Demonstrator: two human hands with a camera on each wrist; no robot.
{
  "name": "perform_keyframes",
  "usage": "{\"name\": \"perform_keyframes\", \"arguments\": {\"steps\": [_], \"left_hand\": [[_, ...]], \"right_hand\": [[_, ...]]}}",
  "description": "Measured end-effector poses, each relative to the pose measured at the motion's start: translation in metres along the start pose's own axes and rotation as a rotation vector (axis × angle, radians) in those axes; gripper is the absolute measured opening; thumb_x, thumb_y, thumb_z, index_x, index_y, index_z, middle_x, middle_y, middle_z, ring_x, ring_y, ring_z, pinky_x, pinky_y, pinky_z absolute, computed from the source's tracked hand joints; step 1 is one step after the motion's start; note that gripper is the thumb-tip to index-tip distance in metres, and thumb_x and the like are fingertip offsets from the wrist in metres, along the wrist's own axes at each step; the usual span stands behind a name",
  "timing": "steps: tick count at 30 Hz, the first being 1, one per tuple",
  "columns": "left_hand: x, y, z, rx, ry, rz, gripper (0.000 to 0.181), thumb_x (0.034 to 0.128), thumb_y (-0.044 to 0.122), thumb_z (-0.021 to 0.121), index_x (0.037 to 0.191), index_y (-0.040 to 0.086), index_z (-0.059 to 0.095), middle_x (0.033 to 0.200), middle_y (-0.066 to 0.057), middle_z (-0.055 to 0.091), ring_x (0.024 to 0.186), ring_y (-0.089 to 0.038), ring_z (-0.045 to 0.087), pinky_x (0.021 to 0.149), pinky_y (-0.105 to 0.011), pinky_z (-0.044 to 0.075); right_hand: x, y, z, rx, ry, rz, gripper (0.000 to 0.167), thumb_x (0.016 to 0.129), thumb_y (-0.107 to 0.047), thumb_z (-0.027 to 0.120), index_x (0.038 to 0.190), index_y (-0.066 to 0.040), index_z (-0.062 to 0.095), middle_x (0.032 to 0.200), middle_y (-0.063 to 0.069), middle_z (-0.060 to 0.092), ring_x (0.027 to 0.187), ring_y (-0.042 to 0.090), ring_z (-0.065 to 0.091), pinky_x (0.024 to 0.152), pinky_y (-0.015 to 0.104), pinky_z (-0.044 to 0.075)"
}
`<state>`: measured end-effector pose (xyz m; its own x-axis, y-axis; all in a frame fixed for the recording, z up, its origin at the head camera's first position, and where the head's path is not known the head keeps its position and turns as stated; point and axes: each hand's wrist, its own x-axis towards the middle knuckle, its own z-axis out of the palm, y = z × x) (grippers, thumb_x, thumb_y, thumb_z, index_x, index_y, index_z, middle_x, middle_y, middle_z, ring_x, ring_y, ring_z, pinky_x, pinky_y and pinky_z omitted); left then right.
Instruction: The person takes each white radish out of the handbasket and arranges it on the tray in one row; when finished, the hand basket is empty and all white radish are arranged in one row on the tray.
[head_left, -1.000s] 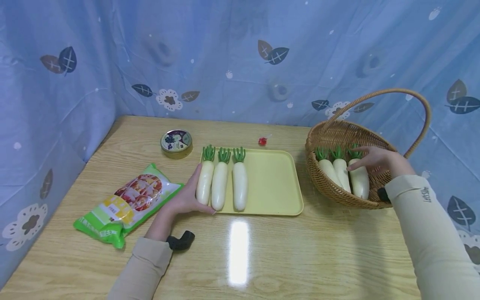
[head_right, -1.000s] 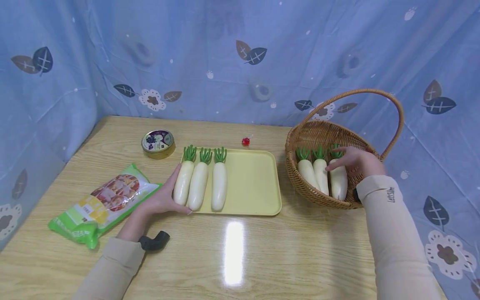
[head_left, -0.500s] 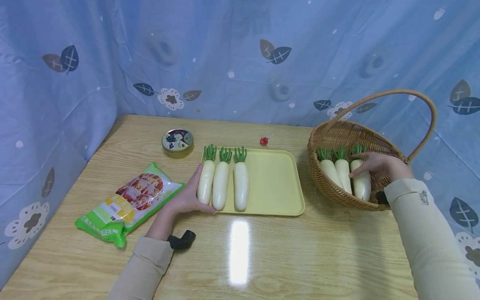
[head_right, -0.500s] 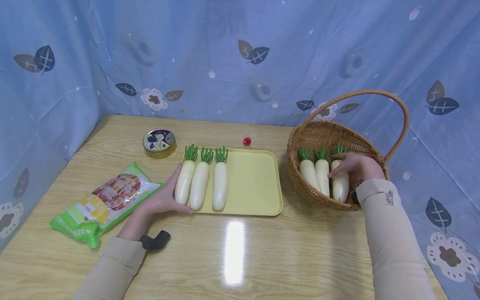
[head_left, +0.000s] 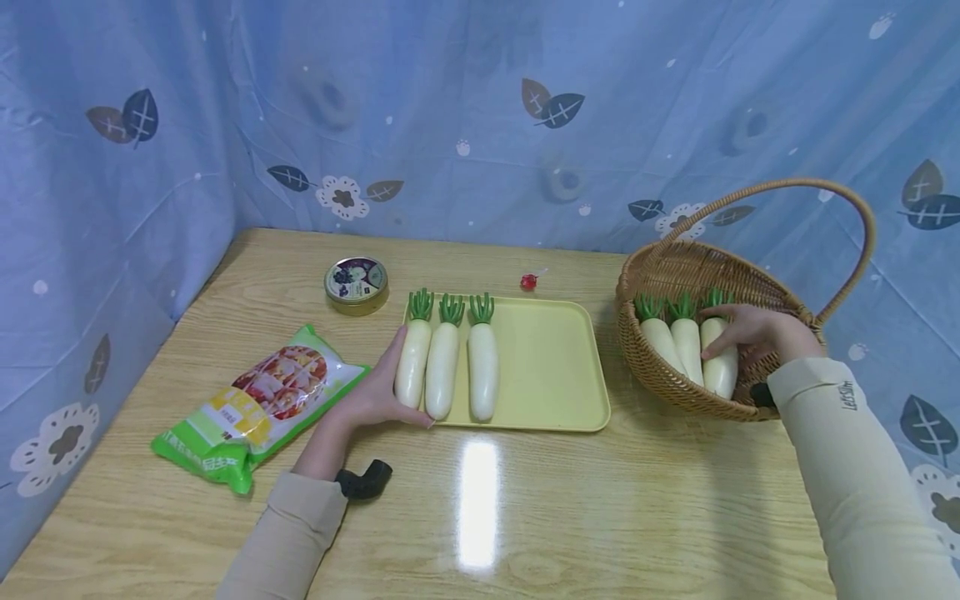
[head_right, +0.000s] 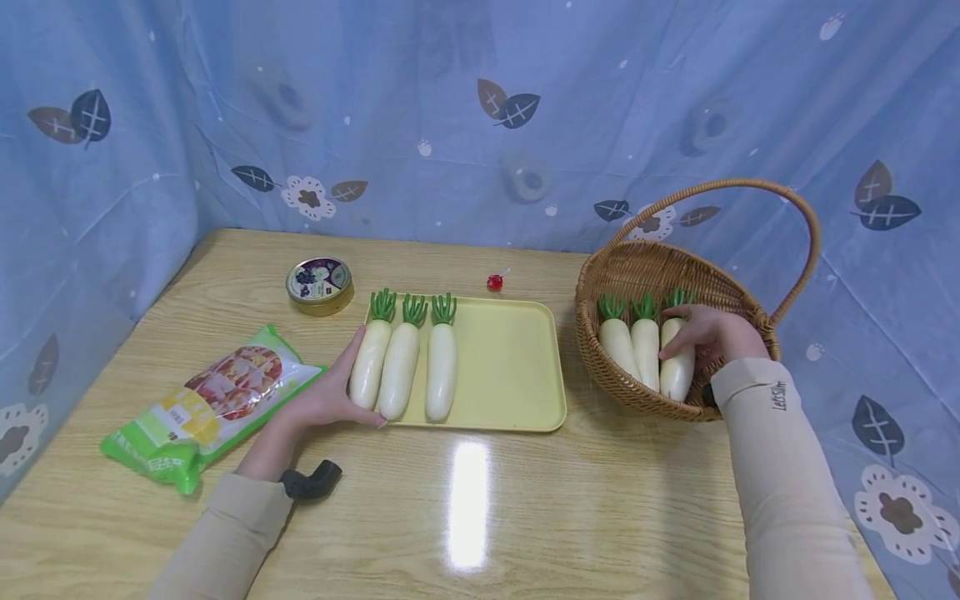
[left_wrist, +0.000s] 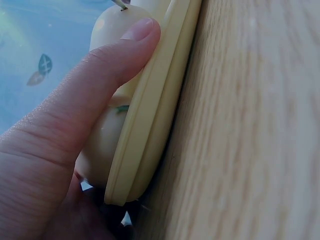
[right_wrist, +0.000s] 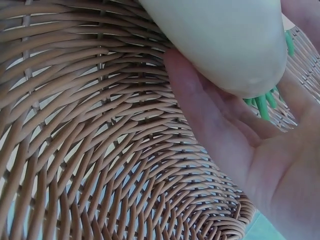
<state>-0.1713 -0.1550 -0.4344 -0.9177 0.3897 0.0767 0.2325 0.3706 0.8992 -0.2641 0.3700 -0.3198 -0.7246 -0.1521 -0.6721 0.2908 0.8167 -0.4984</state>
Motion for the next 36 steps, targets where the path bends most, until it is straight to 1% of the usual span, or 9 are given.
{"name": "perform_keyframes", "arguments": {"steps": [4,10,14,16,20,23,25,31,36], "left_hand": [[0.0,0.0,0.0,-0.009,-0.002,0.008,0.144,0.0445,0.026,0.092,0.146,0.012,-0.009,0.151,-0.012,0.008,0.135,-0.027,0.013,0.109,-0.047,0.01],[0.001,-0.001,0.001,-0.022,-0.005,0.005,0.144,0.0442,0.026,0.092,0.146,0.012,-0.009,0.151,-0.011,0.008,0.135,-0.024,0.014,0.11,-0.045,0.01],[0.001,-0.001,0.001,-0.02,-0.005,-0.003,0.144,0.0445,0.026,0.092,0.146,0.013,-0.009,0.151,-0.01,0.007,0.135,-0.024,0.014,0.11,-0.044,0.01],[0.0,0.001,0.0,-0.022,-0.007,-0.001,0.143,0.0453,0.024,0.092,0.146,0.013,-0.009,0.15,-0.011,0.008,0.135,-0.025,0.014,0.11,-0.045,0.01],[-0.004,0.017,-0.002,-0.058,-0.014,0.01,0.139,0.0481,0.012,0.09,0.146,0.008,-0.008,0.149,-0.018,0.01,0.134,-0.031,0.015,0.109,-0.049,0.01],[-0.007,0.029,-0.003,-0.073,-0.022,0.008,0.135,0.0492,0.005,0.088,0.145,0.004,-0.007,0.147,-0.022,0.01,0.133,-0.034,0.016,0.109,-0.05,0.01],[-0.008,0.034,-0.004,-0.072,-0.028,0.003,0.134,0.0499,0.003,0.088,0.145,0.003,-0.007,0.147,-0.022,0.01,0.133,-0.034,0.017,0.109,-0.048,0.01],[-0.008,0.036,-0.004,-0.071,-0.029,-0.004,0.134,0.0504,0.003,0.087,0.145,0.003,-0.008,0.147,-0.022,0.01,0.133,-0.034,0.016,0.109,-0.048,0.01],[-0.008,0.036,-0.004,-0.063,-0.03,-0.005,0.135,0.05,0.004,0.088,0.145,0.004,-0.008,0.148,-0.022,0.008,0.134,-0.034,0.014,0.109,-0.048,0.009]], "right_hand": [[-0.002,0.0,-0.001,-0.017,0.002,-0.006,0.103,0.078,-0.017,0.073,0.141,0.007,-0.005,0.13,0.042,0.01,0.101,0.045,0.049,0.074,0.047,0.052],[-0.009,-0.002,-0.005,-0.019,0.015,-0.015,0.099,0.08,-0.018,0.07,0.142,0.006,-0.003,0.125,0.039,0.021,0.086,0.028,0.056,0.071,0.045,0.052],[-0.013,-0.004,-0.009,-0.027,0.051,-0.035,0.097,0.081,-0.019,0.069,0.143,0.004,-0.002,0.124,0.039,0.023,0.082,0.024,0.058,0.07,0.044,0.052],[-0.016,-0.006,-0.011,-0.02,0.078,-0.058,0.098,0.081,-0.019,0.07,0.143,0.003,-0.002,0.125,0.04,0.022,0.081,0.024,0.059,0.07,0.045,0.053],[-0.023,-0.013,-0.014,-0.012,0.126,-0.117,0.099,0.08,-0.017,0.07,0.144,0.002,-0.003,0.125,0.041,0.021,0.082,0.026,0.059,0.069,0.046,0.053],[-0.028,-0.019,-0.015,-0.013,0.14,-0.159,0.099,0.08,-0.016,0.07,0.144,0.001,-0.003,0.127,0.041,0.017,0.088,0.031,0.056,0.07,0.046,0.053],[-0.03,-0.022,-0.017,-0.012,0.142,-0.186,0.098,0.08,-0.014,0.07,0.144,0.001,-0.002,0.127,0.043,0.016,0.091,0.034,0.054,0.071,0.046,0.053],[-0.04,-0.031,-0.021,0.053,0.133,-0.227,0.094,0.083,-0.012,0.066,0.145,-0.003,-0.004,0.13,0.042,0.014,0.092,0.029,0.055,0.076,0.046,0.052],[-0.046,-0.037,-0.02,0.029,0.165,-0.249,0.092,0.084,-0.017,0.065,0.146,-0.005,-0.001,0.13,0.039,0.019,0.097,0.032,0.054,0.078,0.046,0.051]]}}
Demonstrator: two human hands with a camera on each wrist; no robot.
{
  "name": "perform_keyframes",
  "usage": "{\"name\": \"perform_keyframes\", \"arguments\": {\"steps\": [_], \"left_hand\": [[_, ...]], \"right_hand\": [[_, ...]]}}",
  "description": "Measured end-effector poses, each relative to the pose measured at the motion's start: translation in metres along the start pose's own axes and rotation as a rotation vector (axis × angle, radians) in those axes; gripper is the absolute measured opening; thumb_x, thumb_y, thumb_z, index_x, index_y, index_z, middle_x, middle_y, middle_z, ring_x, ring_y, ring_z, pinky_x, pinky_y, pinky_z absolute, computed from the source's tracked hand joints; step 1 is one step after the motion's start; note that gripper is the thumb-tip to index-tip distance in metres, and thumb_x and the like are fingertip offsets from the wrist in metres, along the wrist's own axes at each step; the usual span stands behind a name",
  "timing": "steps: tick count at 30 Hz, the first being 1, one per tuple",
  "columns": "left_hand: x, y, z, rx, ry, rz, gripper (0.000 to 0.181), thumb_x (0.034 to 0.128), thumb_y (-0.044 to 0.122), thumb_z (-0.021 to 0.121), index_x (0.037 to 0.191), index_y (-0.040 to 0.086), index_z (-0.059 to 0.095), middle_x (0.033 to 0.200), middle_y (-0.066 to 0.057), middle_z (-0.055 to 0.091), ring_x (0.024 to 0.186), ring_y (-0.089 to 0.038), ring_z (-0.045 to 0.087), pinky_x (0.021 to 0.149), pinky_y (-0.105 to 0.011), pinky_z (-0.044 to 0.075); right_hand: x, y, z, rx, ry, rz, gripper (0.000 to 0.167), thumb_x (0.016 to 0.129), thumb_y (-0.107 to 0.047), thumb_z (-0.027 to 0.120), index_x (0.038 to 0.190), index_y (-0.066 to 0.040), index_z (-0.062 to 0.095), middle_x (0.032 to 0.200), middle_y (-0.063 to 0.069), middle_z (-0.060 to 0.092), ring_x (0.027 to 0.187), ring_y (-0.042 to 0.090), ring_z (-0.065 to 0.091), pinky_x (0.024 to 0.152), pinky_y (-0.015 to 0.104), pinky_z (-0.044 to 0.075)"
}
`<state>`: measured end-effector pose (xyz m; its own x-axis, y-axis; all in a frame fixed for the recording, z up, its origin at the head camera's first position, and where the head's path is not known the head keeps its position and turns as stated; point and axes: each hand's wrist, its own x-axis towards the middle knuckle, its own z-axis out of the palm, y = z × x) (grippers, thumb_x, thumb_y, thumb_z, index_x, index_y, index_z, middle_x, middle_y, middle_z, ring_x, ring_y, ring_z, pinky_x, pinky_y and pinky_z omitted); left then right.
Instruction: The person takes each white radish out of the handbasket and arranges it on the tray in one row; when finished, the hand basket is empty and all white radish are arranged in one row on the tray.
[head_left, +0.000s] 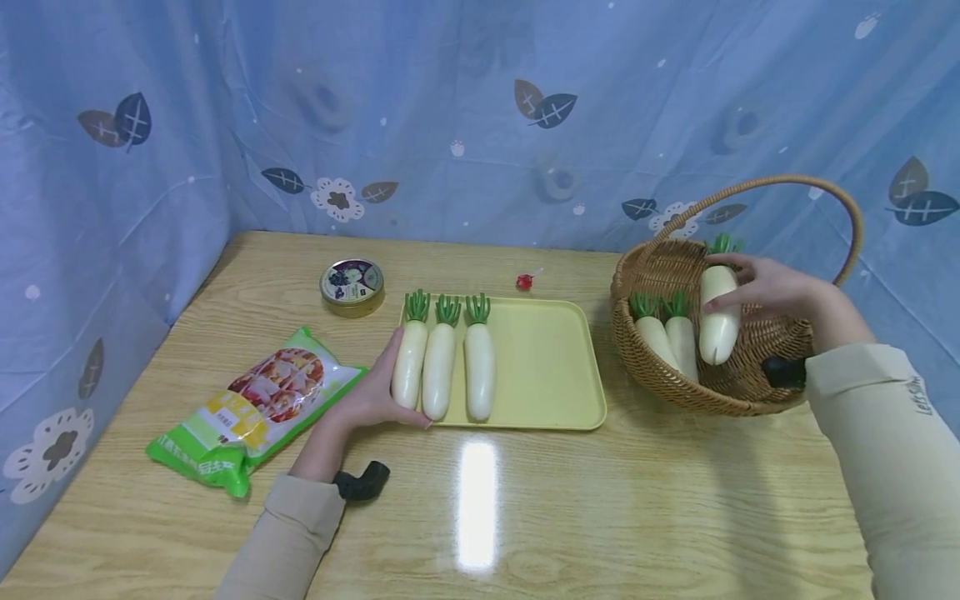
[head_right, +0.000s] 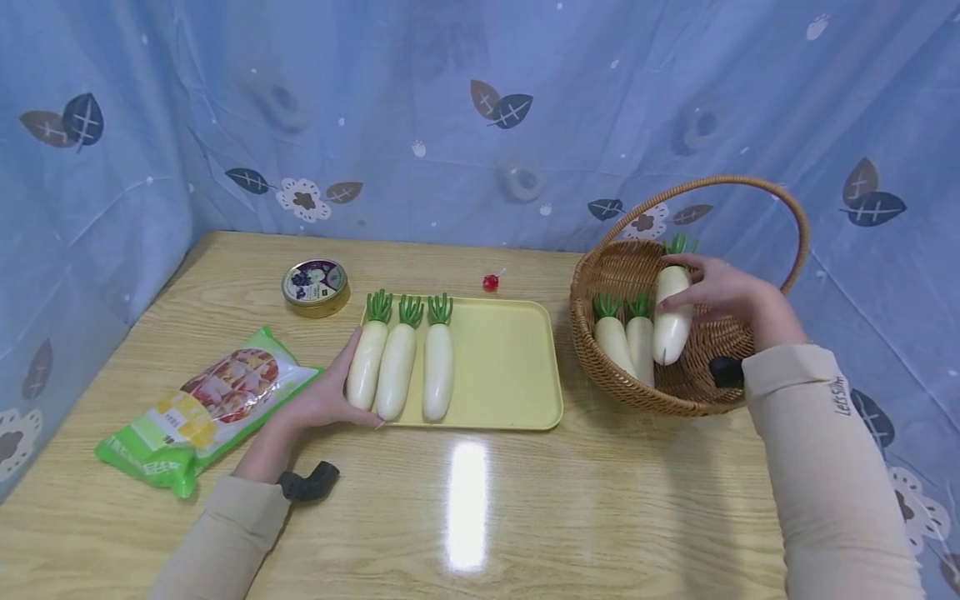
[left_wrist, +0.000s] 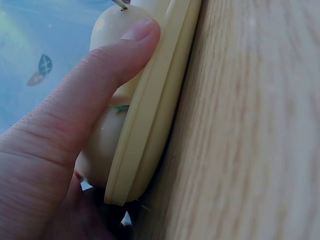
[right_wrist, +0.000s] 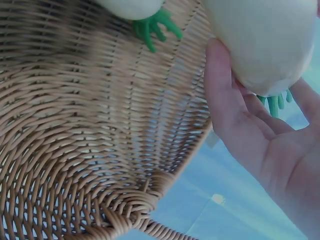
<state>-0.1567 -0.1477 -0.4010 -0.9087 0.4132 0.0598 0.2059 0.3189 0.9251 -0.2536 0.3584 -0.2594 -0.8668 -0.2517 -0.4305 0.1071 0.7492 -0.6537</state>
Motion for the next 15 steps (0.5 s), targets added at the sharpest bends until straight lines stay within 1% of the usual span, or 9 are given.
{"name": "perform_keyframes", "arguments": {"steps": [3,9,13,15], "left_hand": [[0.0,0.0,0.0,0.008,0.001,-0.005,0.136,0.0497,0.005,0.088,0.145,0.005,-0.009,0.149,-0.022,0.006,0.135,-0.034,0.013,0.109,-0.048,0.009],[0.0,-0.001,0.0,-0.005,0.0,0.006,0.135,0.0499,0.005,0.088,0.145,0.005,-0.008,0.148,-0.022,0.008,0.134,-0.034,0.015,0.109,-0.05,0.01],[0.001,-0.004,0.0,-0.014,0.001,0.03,0.134,0.0496,0.007,0.088,0.145,0.004,-0.006,0.147,-0.022,0.012,0.133,-0.035,0.016,0.108,-0.053,0.01],[0.003,-0.01,0.0,-0.007,0.004,0.047,0.135,0.0491,0.008,0.089,0.145,0.006,-0.006,0.147,-0.021,0.013,0.133,-0.036,0.018,0.107,-0.055,0.012]], "right_hand": [[-0.002,-0.004,0.001,-0.009,0.005,-0.007,0.091,0.085,-0.019,0.065,0.147,-0.006,-0.001,0.131,0.039,0.02,0.099,0.033,0.053,0.078,0.045,0.051],[-0.008,-0.013,0.006,-0.012,0.007,-0.043,0.088,0.086,-0.02,0.063,0.147,-0.007,0.001,0.13,0.037,0.021,0.1,0.034,0.051,0.077,0.044,0.052],[-0.013,-0.016,0.01,-0.029,0.032,-0.062,0.087,0.086,-0.021,0.063,0.147,-0.007,0.002,0.131,0.036,0.023,0.104,0.038,0.049,0.078,0.044,0.052],[-0.016,-0.017,0.012,-0.034,0.047,-0.067,0.087,0.086,-0.022,0.063,0.147,-0.007,0.003,0.131,0.036,0.023,0.104,0.039,0.049,0.077,0.044,0.052]]}}
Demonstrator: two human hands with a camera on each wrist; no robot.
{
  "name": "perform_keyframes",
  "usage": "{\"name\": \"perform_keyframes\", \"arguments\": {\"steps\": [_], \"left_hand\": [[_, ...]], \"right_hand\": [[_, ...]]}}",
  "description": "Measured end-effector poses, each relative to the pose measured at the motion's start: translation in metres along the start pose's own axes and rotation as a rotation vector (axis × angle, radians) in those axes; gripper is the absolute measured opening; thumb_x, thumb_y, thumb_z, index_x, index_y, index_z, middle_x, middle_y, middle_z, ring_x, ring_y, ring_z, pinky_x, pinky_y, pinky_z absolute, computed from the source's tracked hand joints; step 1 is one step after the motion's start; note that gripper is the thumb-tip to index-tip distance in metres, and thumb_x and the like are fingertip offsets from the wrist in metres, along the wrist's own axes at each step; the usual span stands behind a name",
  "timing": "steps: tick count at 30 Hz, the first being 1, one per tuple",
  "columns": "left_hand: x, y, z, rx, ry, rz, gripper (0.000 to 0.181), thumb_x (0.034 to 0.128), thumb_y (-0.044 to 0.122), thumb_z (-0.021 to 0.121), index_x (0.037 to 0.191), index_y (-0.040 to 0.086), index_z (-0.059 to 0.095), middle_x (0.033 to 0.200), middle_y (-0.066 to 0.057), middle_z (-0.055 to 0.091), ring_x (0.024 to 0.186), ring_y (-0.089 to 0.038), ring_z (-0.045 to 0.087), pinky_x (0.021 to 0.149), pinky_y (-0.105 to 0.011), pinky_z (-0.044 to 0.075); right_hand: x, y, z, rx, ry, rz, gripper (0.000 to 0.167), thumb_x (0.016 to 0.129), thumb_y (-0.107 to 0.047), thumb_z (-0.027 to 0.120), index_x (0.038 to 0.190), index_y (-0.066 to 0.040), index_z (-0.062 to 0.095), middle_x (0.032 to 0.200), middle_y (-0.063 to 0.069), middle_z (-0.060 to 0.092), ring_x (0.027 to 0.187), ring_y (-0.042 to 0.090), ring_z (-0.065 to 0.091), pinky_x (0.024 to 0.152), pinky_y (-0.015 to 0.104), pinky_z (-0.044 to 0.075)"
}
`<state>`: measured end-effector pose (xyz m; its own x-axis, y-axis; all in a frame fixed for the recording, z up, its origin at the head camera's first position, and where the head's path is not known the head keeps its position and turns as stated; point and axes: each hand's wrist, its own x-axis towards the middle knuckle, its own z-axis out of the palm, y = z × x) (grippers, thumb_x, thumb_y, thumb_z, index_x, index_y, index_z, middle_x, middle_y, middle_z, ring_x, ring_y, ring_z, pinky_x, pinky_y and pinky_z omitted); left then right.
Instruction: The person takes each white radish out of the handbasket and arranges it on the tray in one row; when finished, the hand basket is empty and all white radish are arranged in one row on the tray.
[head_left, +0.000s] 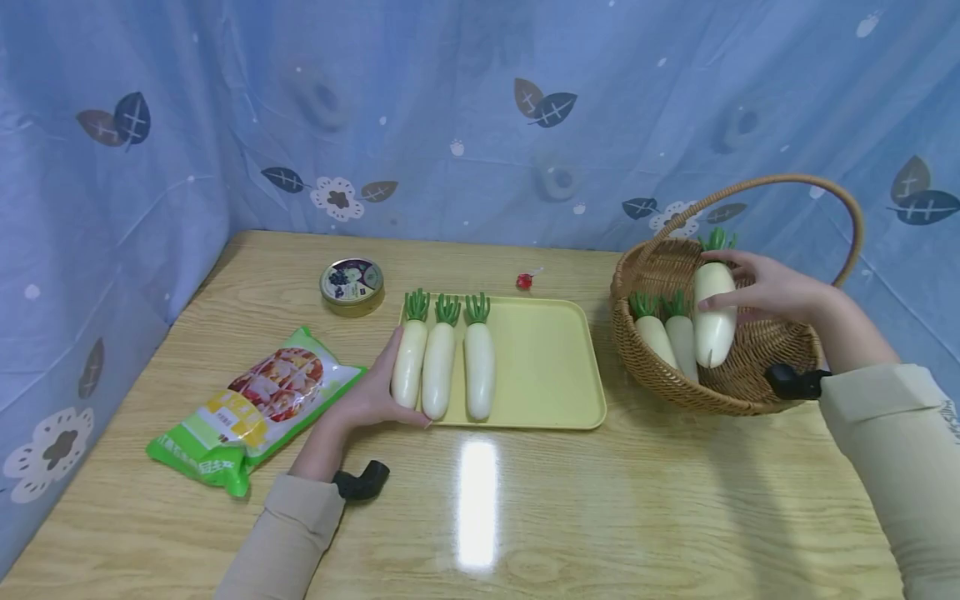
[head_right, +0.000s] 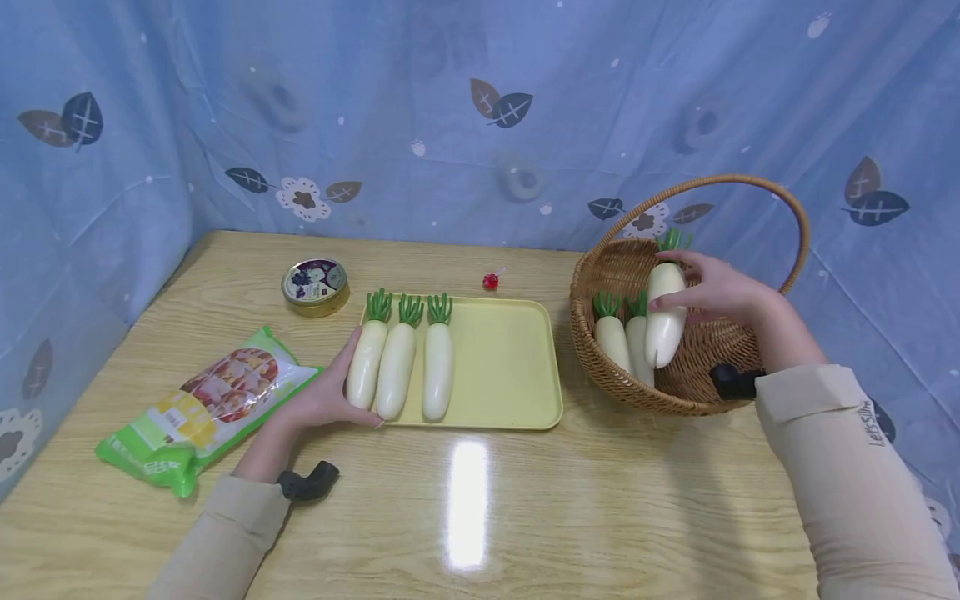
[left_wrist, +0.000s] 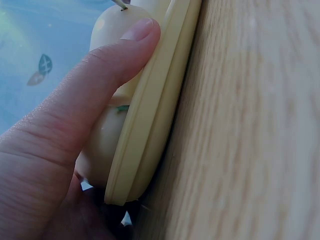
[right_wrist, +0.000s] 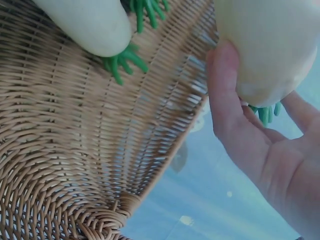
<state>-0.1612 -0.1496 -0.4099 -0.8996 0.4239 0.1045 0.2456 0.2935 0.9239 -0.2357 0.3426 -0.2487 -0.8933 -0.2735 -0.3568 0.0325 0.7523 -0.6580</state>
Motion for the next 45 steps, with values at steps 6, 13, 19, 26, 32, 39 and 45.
{"name": "perform_keyframes", "arguments": {"steps": [6,13,19,26,32,39,45], "left_hand": [[0.002,-0.006,0.0,0.017,0.003,0.022,0.136,0.0484,0.009,0.089,0.146,0.009,-0.005,0.146,-0.02,0.015,0.132,-0.036,0.02,0.106,-0.056,0.014],[0.0,0.007,-0.001,0.014,0.002,-0.023,0.134,0.0497,0.006,0.088,0.146,0.007,-0.005,0.148,-0.021,0.012,0.133,-0.034,0.016,0.108,-0.05,0.012],[0.0,0.007,0.0,0.026,-0.012,-0.065,0.136,0.0514,0.006,0.088,0.145,0.007,-0.01,0.15,-0.02,0.003,0.136,-0.032,0.01,0.109,-0.048,0.009],[-0.001,0.008,-0.001,0.029,-0.004,-0.072,0.137,0.0509,0.008,0.088,0.145,0.008,-0.011,0.15,-0.019,0.001,0.136,-0.032,0.008,0.109,-0.05,0.008],[-0.001,0.009,0.0,0.032,-0.013,-0.086,0.137,0.0522,0.009,0.088,0.145,0.008,-0.012,0.15,-0.019,-0.002,0.136,-0.031,0.006,0.109,-0.049,0.007],[-0.001,0.007,0.001,0.013,-0.01,-0.062,0.135,0.0514,0.006,0.088,0.145,0.006,-0.01,0.149,-0.02,0.006,0.135,-0.033,0.012,0.109,-0.049,0.009],[0.003,-0.007,0.001,-0.004,0.0,-0.002,0.135,0.0488,0.009,0.09,0.146,0.012,-0.003,0.146,-0.016,0.018,0.131,-0.03,0.022,0.108,-0.05,0.014]], "right_hand": [[-0.009,-0.002,0.005,0.021,0.032,-0.001,0.087,0.085,-0.023,0.064,0.147,-0.01,0.004,0.133,0.036,0.021,0.109,0.044,0.045,0.075,0.044,0.053],[-0.016,-0.003,0.009,0.03,0.059,-0.003,0.086,0.086,-0.022,0.064,0.148,-0.011,0.005,0.138,0.038,0.014,0.117,0.052,0.033,0.078,0.046,0.051],[-0.025,-0.002,0.014,0.03,0.085,-0.019,0.083,0.086,-0.02,0.064,0.147,-0.009,0.008,0.139,0.038,0.014,0.117,0.053,0.034,0.075,0.044,0.053],[-0.032,-0.004,0.022,0.026,0.137,-0.015,0.083,0.085,-0.022,0.065,0.147,-0.01,0.011,0.138,0.036,0.019,0.111,0.048,0.044,0.071,0.041,0.054],[-0.036,-0.006,0.026,0.06,0.153,-0.015,0.082,0.085,-0.023,0.065,0.146,-0.01,0.011,0.137,0.034,0.022,0.104,0.039,0.052,0.072,0.04,0.054],[-0.044,-0.01,0.03,0.077,0.159,-0.04,0.081,0.085,-0.022,0.065,0.146,-0.013,0.013,0.138,0.031,0.025,0.104,0.033,0.053,0.073,0.04,0.054],[-0.05,-0.019,0.037,0.079,0.164,-0.061,0.079,0.085,-0.02,0.066,0.146,-0.015,0.016,0.139,0.028,0.026,0.114,0.045,0.044,0.074,0.041,0.053]]}}
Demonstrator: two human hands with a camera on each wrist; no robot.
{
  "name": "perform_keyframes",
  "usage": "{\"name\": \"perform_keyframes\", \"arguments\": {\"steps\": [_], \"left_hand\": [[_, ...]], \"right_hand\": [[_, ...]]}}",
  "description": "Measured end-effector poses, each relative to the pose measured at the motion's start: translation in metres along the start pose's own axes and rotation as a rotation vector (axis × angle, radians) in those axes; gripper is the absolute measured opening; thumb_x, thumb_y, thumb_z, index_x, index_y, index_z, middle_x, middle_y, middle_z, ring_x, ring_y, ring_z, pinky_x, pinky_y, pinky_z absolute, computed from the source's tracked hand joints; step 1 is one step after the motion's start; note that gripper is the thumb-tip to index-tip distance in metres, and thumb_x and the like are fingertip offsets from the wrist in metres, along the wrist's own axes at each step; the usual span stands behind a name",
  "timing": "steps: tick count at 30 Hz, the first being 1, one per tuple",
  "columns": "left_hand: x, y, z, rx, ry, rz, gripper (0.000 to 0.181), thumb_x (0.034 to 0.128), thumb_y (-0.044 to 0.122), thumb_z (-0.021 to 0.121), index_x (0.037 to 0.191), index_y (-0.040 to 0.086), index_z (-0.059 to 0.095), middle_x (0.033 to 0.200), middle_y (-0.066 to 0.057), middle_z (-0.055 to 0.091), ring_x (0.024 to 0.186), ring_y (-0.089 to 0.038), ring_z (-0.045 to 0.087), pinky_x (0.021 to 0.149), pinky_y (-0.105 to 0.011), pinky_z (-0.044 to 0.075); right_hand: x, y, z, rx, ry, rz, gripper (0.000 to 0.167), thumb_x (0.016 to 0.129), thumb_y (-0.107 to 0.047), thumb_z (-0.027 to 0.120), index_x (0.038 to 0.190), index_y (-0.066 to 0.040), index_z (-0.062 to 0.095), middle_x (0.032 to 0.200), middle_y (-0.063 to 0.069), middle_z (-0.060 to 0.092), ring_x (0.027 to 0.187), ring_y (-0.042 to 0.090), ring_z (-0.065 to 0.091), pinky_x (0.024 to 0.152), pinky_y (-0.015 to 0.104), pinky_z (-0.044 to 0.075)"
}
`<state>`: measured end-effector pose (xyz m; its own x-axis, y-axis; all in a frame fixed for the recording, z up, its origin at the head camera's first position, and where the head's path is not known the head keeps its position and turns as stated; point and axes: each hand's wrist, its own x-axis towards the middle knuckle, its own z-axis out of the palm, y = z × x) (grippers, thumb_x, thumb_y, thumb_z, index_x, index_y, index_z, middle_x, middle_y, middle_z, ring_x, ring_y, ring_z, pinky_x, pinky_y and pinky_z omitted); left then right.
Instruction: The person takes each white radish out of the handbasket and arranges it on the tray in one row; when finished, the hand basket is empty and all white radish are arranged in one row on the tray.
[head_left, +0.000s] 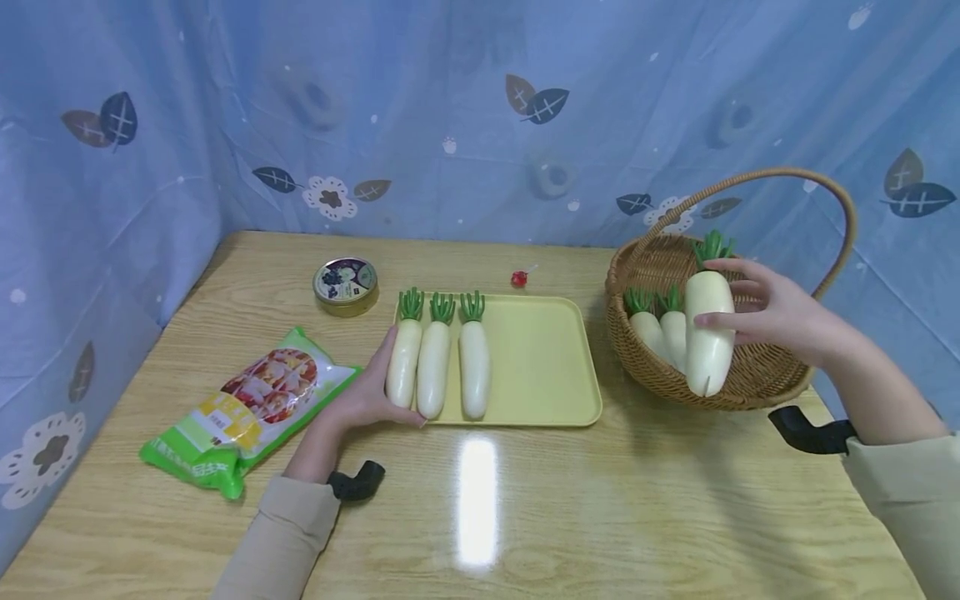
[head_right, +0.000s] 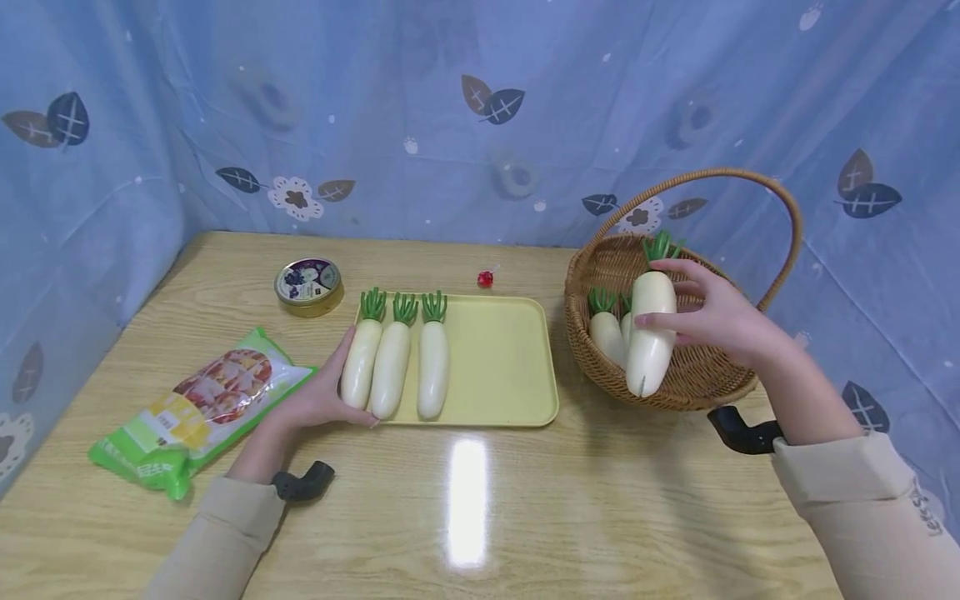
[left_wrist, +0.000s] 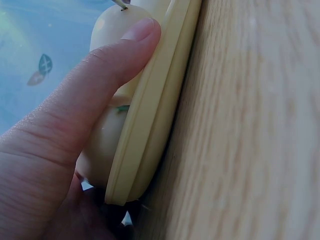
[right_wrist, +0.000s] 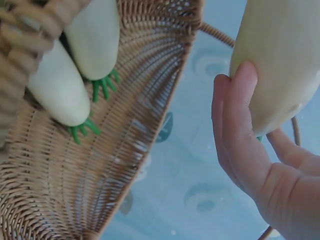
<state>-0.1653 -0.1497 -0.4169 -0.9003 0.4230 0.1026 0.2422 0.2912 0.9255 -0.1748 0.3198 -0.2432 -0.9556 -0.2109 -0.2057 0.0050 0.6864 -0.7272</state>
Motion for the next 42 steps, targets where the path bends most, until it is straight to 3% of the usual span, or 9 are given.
{"name": "perform_keyframes", "arguments": {"steps": [4,7,10,15,22,28,35,38,42], "left_hand": [[0.0,-0.002,-0.001,0.001,-0.001,-0.003,0.136,0.0491,0.011,0.09,0.146,0.012,-0.005,0.147,-0.015,0.016,0.132,-0.03,0.02,0.108,-0.051,0.013],[-0.003,0.011,-0.001,-0.003,-0.006,-0.029,0.134,0.0507,0.005,0.088,0.146,0.008,-0.007,0.148,-0.02,0.012,0.133,-0.033,0.016,0.108,-0.05,0.01],[-0.004,0.014,-0.001,0.013,-0.01,-0.052,0.134,0.0517,0.005,0.087,0.145,0.007,-0.009,0.149,-0.021,0.007,0.135,-0.033,0.013,0.109,-0.05,0.009],[-0.004,0.015,0.0,0.027,-0.009,-0.081,0.136,0.0519,0.008,0.088,0.145,0.006,-0.011,0.15,-0.019,0.003,0.136,-0.032,0.009,0.109,-0.05,0.008],[-0.004,0.014,0.0,0.029,-0.013,-0.082,0.136,0.0522,0.01,0.088,0.145,0.005,-0.012,0.15,-0.019,0.002,0.136,-0.032,0.008,0.109,-0.051,0.008],[-0.005,0.015,0.0,0.035,-0.009,-0.09,0.136,0.0525,0.009,0.088,0.145,0.005,-0.012,0.15,-0.02,-0.001,0.136,-0.032,0.006,0.109,-0.05,0.007],[-0.004,0.014,-0.001,0.018,-0.003,-0.044,0.134,0.0505,0.006,0.088,0.145,0.006,-0.007,0.148,-0.02,0.011,0.134,-0.032,0.016,0.109,-0.049,0.01],[-0.003,0.013,-0.001,0.006,-0.003,-0.013,0.132,0.0495,0.005,0.088,0.145,0.006,-0.003,0.145,-0.02,0.018,0.131,-0.032,0.021,0.109,-0.049,0.012],[-0.003,0.013,-0.001,0.01,-0.004,-0.017,0.133,0.0501,0.005,0.088,0.145,0.006,-0.004,0.145,-0.021,0.016,0.132,-0.033,0.019,0.108,-0.05,0.011]], "right_hand": [[-0.003,-0.005,0.005,0.008,-0.003,-0.019,0.077,0.085,-0.019,0.066,0.145,-0.017,0.018,0.139,0.026,0.027,0.116,0.045,0.042,0.073,0.04,0.053],[-0.005,-0.008,0.011,0.013,-0.004,-0.032,0.076,0.084,-0.018,0.066,0.145,-0.017,0.02,0.137,0.025,0.029,0.114,0.042,0.045,0.072,0.04,0.053],[-0.008,-0.012,0.016,0.02,-0.008,-0.043,0.076,0.084,-0.017,0.067,0.144,-0.017,0.021,0.136,0.024,0.031,0.113,0.042,0.046,0.071,0.039,0.052],[-0.013,-0.018,0.025,0.001,-0.02,-0.081,0.077,0.083,-0.019,0.068,0.144,-0.017,0.021,0.135,0.026,0.032,0.113,0.047,0.045,0.071,0.041,0.052],[-0.017,-0.025,0.036,0.012,-0.038,-0.115,0.075,0.083,-0.02,0.068,0.144,-0.016,0.023,0.136,0.025,0.032,0.112,0.045,0.047,0.071,0.039,0.052],[-0.018,-0.031,0.045,0.028,-0.057,-0.133,0.077,0.082,-0.018,0.069,0.143,-0.017,0.023,0.136,0.024,0.032,0.113,0.046,0.046,0.072,0.044,0.051],[-0.015,-0.039,0.059,0.049,-0.077,-0.16,0.078,0.08,-0.015,0.071,0.142,-0.014,0.025,0.131,0.022,0.039,0.104,0.041,0.053,0.071,0.043,0.051],[-0.013,-0.044,0.064,0.052,-0.085,-0.169,0.077,0.08,-0.016,0.071,0.142,-0.014,0.026,0.13,0.021,0.039,0.106,0.041,0.051,0.072,0.044,0.051],[-0.01,-0.048,0.071,0.047,-0.098,-0.17,0.078,0.079,-0.021,0.072,0.142,-0.016,0.027,0.132,0.019,0.037,0.111,0.042,0.049,0.075,0.046,0.05]]}}
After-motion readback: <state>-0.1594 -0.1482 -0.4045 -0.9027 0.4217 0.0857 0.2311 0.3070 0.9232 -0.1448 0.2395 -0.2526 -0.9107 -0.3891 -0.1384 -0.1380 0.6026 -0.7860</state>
